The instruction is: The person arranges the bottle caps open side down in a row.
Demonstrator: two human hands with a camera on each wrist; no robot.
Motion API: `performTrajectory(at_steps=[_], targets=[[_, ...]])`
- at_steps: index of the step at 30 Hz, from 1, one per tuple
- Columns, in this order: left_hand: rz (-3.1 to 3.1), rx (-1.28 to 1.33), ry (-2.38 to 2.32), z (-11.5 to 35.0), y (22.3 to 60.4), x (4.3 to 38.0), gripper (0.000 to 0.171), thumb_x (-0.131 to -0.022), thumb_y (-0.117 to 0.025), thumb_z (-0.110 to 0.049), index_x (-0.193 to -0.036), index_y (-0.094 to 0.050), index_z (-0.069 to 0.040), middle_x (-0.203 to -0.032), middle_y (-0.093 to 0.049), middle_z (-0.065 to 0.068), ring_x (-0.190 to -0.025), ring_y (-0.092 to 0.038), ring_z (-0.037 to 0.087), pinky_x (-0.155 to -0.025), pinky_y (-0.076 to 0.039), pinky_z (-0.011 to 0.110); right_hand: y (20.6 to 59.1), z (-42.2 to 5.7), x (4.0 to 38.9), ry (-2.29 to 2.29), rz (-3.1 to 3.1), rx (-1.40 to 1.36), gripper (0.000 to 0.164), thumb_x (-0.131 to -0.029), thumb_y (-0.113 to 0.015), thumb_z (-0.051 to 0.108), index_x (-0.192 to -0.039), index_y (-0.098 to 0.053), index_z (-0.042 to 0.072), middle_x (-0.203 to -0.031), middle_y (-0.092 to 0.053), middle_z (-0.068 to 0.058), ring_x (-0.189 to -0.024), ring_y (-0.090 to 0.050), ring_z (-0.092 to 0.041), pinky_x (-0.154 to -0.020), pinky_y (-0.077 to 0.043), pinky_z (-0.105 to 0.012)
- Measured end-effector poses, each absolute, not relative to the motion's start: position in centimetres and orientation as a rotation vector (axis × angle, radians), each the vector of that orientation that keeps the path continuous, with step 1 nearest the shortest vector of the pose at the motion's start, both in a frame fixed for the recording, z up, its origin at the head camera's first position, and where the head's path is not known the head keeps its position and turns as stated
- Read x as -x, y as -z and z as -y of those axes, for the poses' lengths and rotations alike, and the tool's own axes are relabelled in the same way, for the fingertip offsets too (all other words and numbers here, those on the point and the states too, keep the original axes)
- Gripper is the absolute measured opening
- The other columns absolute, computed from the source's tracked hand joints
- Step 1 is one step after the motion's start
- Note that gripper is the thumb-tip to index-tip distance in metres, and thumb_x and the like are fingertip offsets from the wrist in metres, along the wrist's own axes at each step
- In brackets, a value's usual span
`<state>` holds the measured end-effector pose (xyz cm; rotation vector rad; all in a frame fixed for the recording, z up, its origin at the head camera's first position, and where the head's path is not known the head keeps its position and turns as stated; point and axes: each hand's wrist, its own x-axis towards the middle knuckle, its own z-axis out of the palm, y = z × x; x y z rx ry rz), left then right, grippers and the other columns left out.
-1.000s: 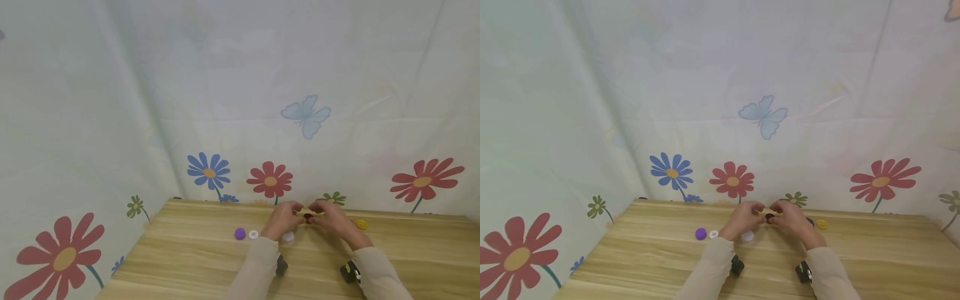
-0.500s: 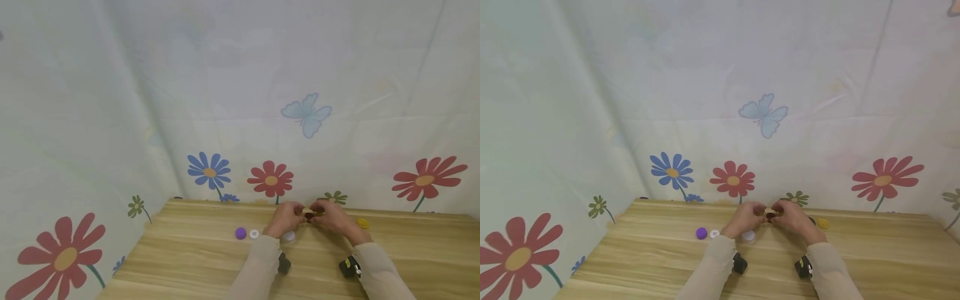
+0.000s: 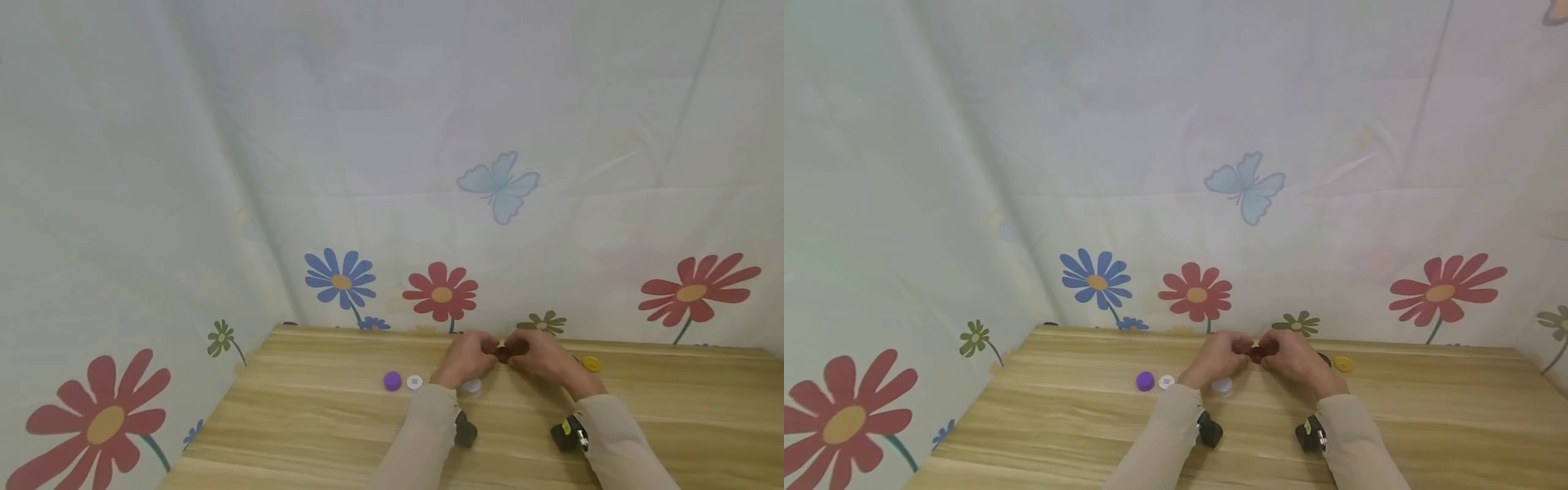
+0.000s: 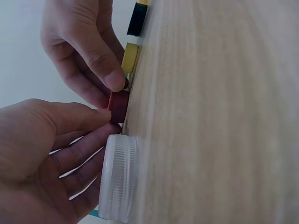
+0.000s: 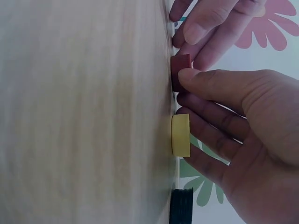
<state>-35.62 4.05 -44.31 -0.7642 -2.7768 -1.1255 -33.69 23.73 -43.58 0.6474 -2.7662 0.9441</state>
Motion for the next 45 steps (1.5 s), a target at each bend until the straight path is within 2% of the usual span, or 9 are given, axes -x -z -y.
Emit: performTrajectory(at_steps=[14, 30, 40, 45], targets=[[2.765, 0.771, 1.133, -4.1, 43.9, 35.4, 0.027, -0.092, -0.078, -0.001, -0.118, -0.079, -0.004, -0.107, -0.079, 0.005, -0.097, -0.071, 0.014, -0.086, -0.053, 0.022, 43.6, -23.5, 33.7, -0.986, 2.741, -0.628, 0.021, -0.087, -0.079, -0.001, -0.108, -0.074, -0.003, -0.102, -0.076, -0.013, -0.099, -0.071, -0.034, -0.090, -0.057, -0.055], [2.616, 0.745, 1.197, -3.5, 43.2, 34.4, 0.021, -0.087, -0.082, 0.001, -0.105, -0.082, -0.010, -0.099, -0.079, -0.002, -0.092, -0.070, 0.011, -0.081, -0.054, 0.020, 41.7, -23.2, 31.8, -1.142, 2.669, -0.642, 0.016, -0.097, -0.076, 0.006, -0.111, -0.076, -0.001, -0.104, -0.077, -0.009, -0.099, -0.071, -0.031, -0.082, -0.060, -0.044], [2.595, 0.763, 1.158, -2.4, 42.6, 33.6, 0.018, -0.089, -0.084, -0.003, -0.104, -0.082, -0.012, -0.098, -0.079, -0.005, -0.091, -0.070, 0.008, -0.082, -0.054, 0.019, 41.4, -22.7, 30.9, -1.150, 2.641, -0.654, 0.012, -0.099, -0.076, 0.012, -0.109, -0.077, 0.004, -0.102, -0.076, -0.004, -0.097, -0.071, -0.028, -0.082, -0.059, -0.044], [2.579, 0.765, 1.191, -2.1, 42.2, 33.2, 0.016, -0.090, -0.084, -0.004, -0.105, -0.081, -0.008, -0.098, -0.080, -0.001, -0.091, -0.073, 0.012, -0.081, -0.055, 0.020, 41.3, -22.6, 30.6, -1.176, 2.631, -0.660, 0.014, -0.099, -0.076, 0.012, -0.111, -0.075, 0.003, -0.105, -0.075, -0.005, -0.100, -0.071, -0.029, -0.087, -0.060, -0.051]])
